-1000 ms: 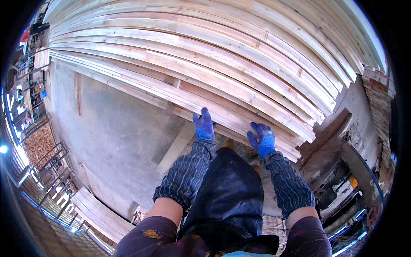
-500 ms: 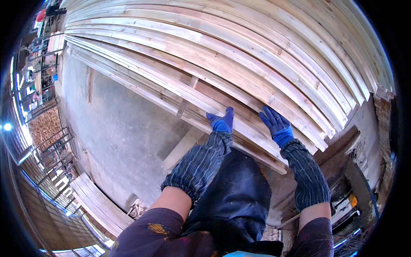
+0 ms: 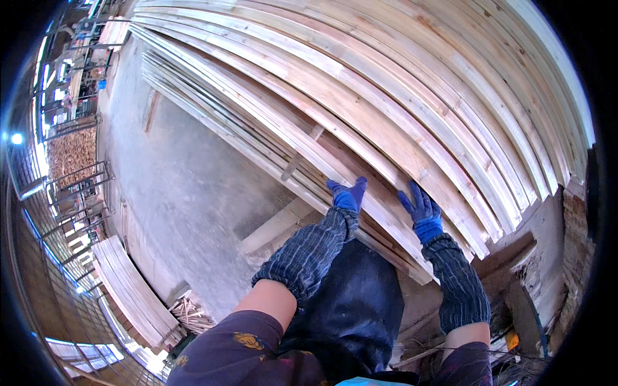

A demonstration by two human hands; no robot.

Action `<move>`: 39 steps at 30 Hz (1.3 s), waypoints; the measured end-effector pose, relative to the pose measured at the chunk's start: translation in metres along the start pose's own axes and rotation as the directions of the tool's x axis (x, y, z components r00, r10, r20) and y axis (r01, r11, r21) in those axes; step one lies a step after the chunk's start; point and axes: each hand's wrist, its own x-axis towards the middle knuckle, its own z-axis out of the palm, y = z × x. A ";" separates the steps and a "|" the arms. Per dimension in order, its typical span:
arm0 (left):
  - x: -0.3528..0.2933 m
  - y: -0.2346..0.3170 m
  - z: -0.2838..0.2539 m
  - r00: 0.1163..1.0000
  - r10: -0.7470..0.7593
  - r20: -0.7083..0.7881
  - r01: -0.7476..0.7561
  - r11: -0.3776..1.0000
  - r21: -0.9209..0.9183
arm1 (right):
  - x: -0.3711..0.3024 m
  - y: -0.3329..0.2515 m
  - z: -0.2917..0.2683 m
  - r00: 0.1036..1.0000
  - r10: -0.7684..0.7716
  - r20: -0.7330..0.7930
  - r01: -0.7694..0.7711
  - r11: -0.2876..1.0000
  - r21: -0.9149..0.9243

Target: The person picks up long, thin wooden planks from a pile and places them onto a conveyor belt. They repeat this process, moving the planks one by one from the stack to the machine.

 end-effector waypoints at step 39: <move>-0.007 0.098 -0.233 0.364 0.908 0.206 -0.715 0.132 0.686 | -0.061 -0.070 -0.165 0.902 0.300 0.311 -0.406 0.837 0.368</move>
